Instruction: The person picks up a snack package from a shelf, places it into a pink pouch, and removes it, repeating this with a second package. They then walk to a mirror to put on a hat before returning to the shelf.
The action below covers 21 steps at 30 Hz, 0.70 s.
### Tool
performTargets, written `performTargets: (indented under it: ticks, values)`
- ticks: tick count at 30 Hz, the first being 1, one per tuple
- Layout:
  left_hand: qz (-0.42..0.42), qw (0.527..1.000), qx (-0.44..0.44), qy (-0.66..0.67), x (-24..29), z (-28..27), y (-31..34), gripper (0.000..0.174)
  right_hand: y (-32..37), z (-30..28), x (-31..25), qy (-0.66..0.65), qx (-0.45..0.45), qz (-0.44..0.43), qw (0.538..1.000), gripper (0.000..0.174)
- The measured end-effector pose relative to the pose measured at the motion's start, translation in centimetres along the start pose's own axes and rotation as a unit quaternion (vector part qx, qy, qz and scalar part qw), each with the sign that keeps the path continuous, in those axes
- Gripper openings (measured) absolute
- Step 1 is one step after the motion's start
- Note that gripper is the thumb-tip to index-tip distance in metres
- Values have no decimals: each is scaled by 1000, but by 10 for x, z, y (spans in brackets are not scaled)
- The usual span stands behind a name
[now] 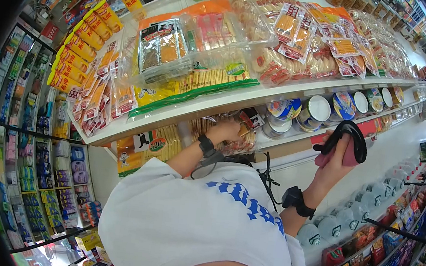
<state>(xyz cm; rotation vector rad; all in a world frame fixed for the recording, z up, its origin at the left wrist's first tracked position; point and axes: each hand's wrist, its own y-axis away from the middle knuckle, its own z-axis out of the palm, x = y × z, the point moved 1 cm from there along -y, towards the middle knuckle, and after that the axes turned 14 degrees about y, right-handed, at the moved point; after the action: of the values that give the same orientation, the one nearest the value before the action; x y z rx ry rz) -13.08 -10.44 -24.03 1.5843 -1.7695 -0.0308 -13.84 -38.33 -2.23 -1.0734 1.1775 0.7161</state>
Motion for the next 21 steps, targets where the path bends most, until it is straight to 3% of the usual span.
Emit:
performTargets:
  ticks: [1, 4, 6, 8, 10, 12, 14, 15, 16, 19, 21]
  values:
    - [7, 1000, 4, -7, 5, -5, 3, 71, 0, -1, -2, -2, 3, 2, 1000, 24]
    - [201, 965, -111, 127, 29, -36, 22, 65, -1, -5, -1, -14, 7, -1, 1000, 24]
    - [274, 870, -261, 317, 78, -95, 78, 55, -1, -4, -3, -22, 2, -5, 1000, 24]
    - [350, 809, -260, 394, 115, -153, 131, 51, 0, -1, -3, -24, 4, 5, 1000, 24]
    - [407, 822, -87, 389, 122, -196, 169, 43, 0, -1, -5, -17, 3, 2, 1000, 23]
    - [341, 857, 255, 291, 114, -220, 188, 37, 1, -1, -7, -9, 0, -2, 1000, 24]
    - [209, 827, 469, 229, 91, -241, 178, 32, 2, -1, -9, -6, -2, 2, 1000, 24]
    - [182, 811, 526, 181, 85, -246, 174, 34, 2, -2, -9, -7, -2, 7, 1000, 24]
    - [153, 790, 579, 133, 77, -251, 170, 35, 2, -2, -10, -7, -1, 12, 1000, 24]
    - [-10, 767, 640, -51, -16, -265, 139, 50, 5, -1, -10, -12, -2, 6, 1000, 23]
    - [-135, 843, 519, 38, -21, -271, 140, 64, 6, -2, -11, -17, 0, 4, 1000, 23]
